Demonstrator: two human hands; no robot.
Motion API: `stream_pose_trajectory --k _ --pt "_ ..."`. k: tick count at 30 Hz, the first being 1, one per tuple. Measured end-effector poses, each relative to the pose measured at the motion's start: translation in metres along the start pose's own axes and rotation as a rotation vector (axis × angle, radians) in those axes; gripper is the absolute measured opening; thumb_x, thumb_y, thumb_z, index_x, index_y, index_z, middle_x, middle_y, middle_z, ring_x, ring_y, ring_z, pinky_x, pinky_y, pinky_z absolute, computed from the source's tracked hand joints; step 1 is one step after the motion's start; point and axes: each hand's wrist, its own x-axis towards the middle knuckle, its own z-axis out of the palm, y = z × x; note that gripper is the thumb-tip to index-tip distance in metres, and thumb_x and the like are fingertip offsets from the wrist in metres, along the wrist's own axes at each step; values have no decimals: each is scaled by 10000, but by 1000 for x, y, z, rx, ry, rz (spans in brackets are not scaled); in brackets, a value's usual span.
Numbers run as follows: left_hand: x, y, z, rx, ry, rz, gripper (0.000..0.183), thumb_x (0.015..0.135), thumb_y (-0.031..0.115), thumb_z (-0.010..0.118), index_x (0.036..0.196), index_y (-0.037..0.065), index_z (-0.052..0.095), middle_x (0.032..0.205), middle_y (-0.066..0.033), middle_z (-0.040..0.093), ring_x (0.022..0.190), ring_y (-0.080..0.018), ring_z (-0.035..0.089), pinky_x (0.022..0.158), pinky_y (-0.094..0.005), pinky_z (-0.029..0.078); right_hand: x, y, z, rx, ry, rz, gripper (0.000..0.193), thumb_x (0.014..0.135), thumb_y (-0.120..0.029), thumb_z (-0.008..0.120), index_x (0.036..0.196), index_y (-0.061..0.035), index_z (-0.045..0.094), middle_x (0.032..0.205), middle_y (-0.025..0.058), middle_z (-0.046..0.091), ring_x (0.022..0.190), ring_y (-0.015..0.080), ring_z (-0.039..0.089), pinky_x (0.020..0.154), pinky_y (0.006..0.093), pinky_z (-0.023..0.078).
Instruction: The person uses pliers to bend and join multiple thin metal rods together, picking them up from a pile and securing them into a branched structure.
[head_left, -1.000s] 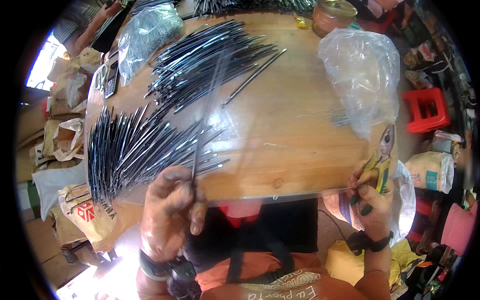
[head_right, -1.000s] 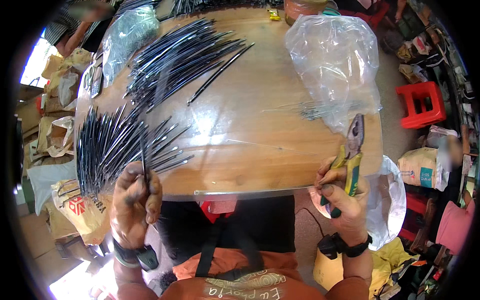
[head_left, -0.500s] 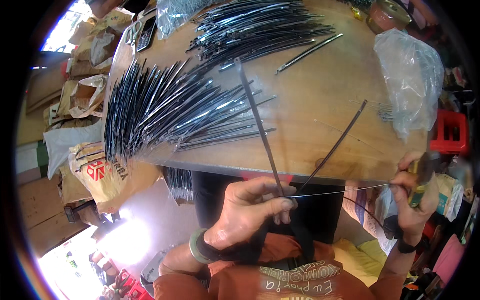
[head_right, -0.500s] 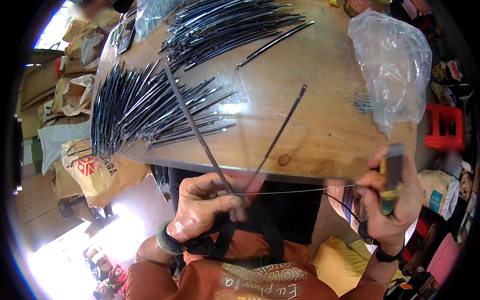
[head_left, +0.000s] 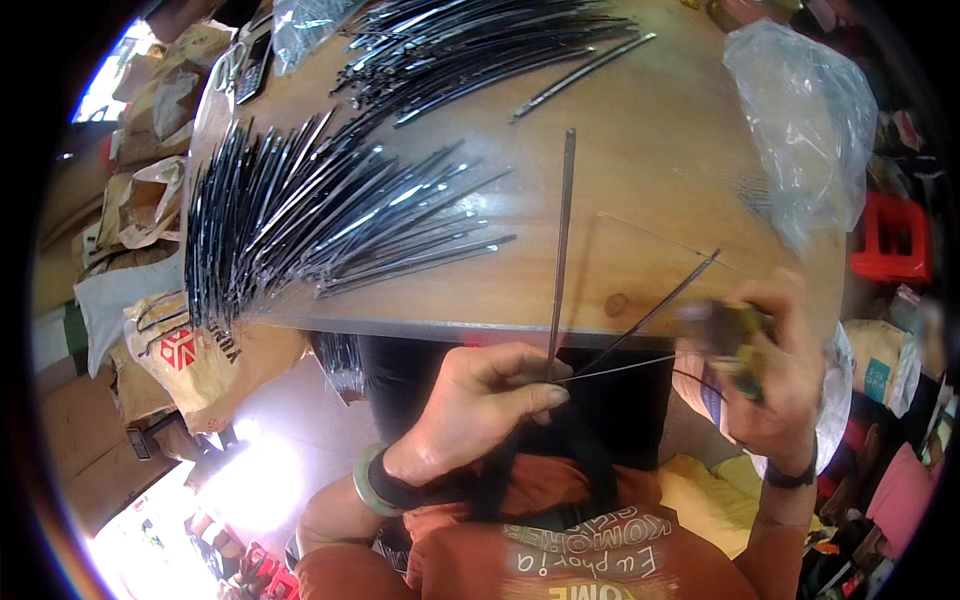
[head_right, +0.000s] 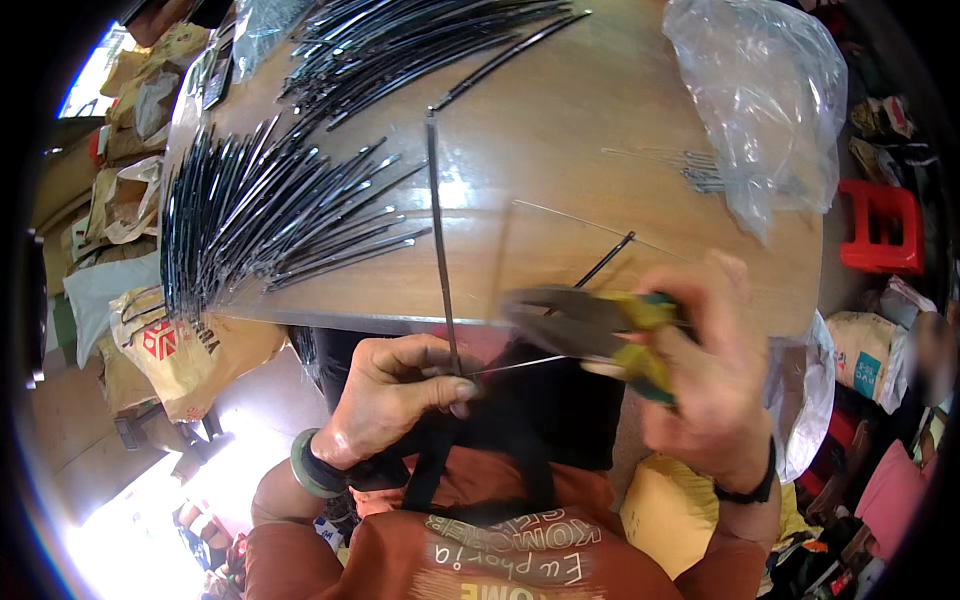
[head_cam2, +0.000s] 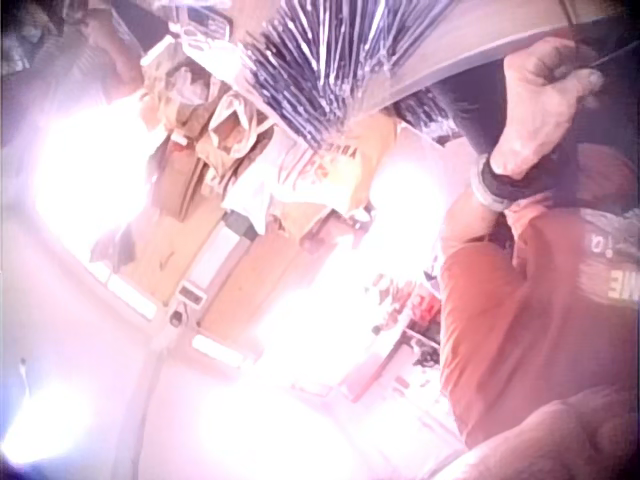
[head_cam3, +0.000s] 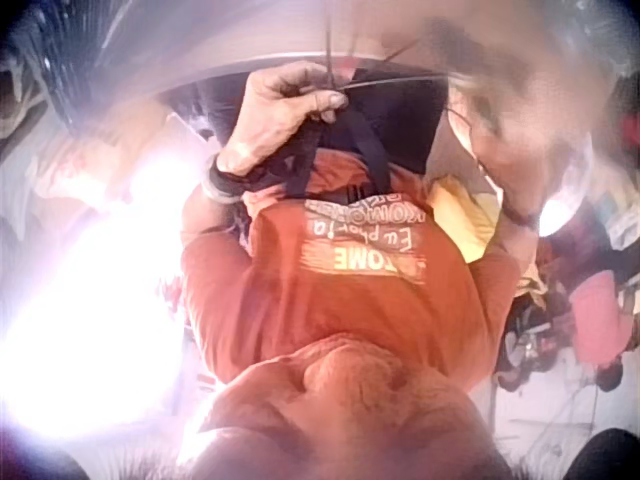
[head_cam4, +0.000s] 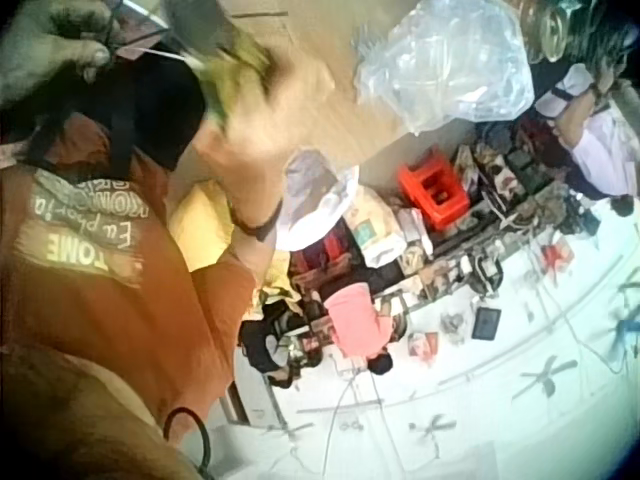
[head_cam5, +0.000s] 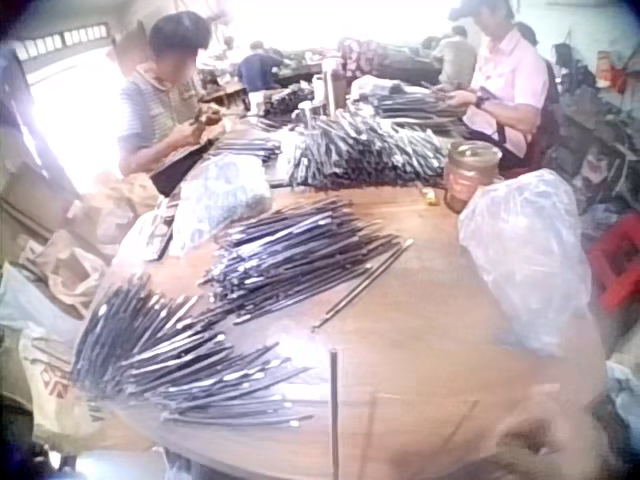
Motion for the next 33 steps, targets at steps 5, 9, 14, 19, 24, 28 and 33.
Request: stream_pose_trajectory --k 5,9,14,19,24,28,33 --pt "1 3 1 61 -44 -142 196 861 -15 669 1052 -57 663 824 -56 684 695 -85 624 644 -223 527 17 -4 22 -53 -105 -190 187 676 -46 693 860 -27 664 946 100 589 808 257 585 938 509 337" --pt "-2 -2 1 90 -13 -130 218 865 -18 660 1081 -48 656 851 -67 689 738 -100 648 662 -227 539 16 2 33 2 -136 -231 202 654 -78 719 822 11 649 948 118 579 836 285 574 912 490 362" --pt "-1 18 -5 63 -144 -44 293 861 -108 574 1139 -47 647 991 -78 688 935 -155 653 848 -271 527 11 -1 30 5 -134 -212 213 635 -71 716 820 13 652 930 124 583 815 286 569 878 476 363" --pt "21 48 -6 143 -286 -141 286 854 -43 597 1135 -38 647 950 -66 681 878 -130 632 796 -245 495 6 -6 31 51 -51 -245 213 583 -43 689 791 -10 657 925 119 584 795 282 566 804 448 342" --pt "25 27 6 -35 -381 -285 112 903 83 611 973 -3 630 793 -53 633 591 -118 582 533 -239 462 4 -13 41 88 -94 -256 235 528 -44 682 762 -62 661 938 101 582 790 270 556 816 472 333" --pt "17 15 20 -426 -173 -417 150 949 154 577 958 6 605 674 -55 547 483 -122 490 414 -240 345 9 -13 36 19 -58 -231 250 539 -28 680 786 -52 649 949 91 578 819 283 559 846 485 351" --pt "9 5 15 -566 -105 -245 140 972 120 540 1008 -12 569 671 -57 520 451 -107 414 407 -229 304 -28 -3 37 94 45 98 201 691 45 647 886 4 626 970 109 568 777 264 611 713 350 495"
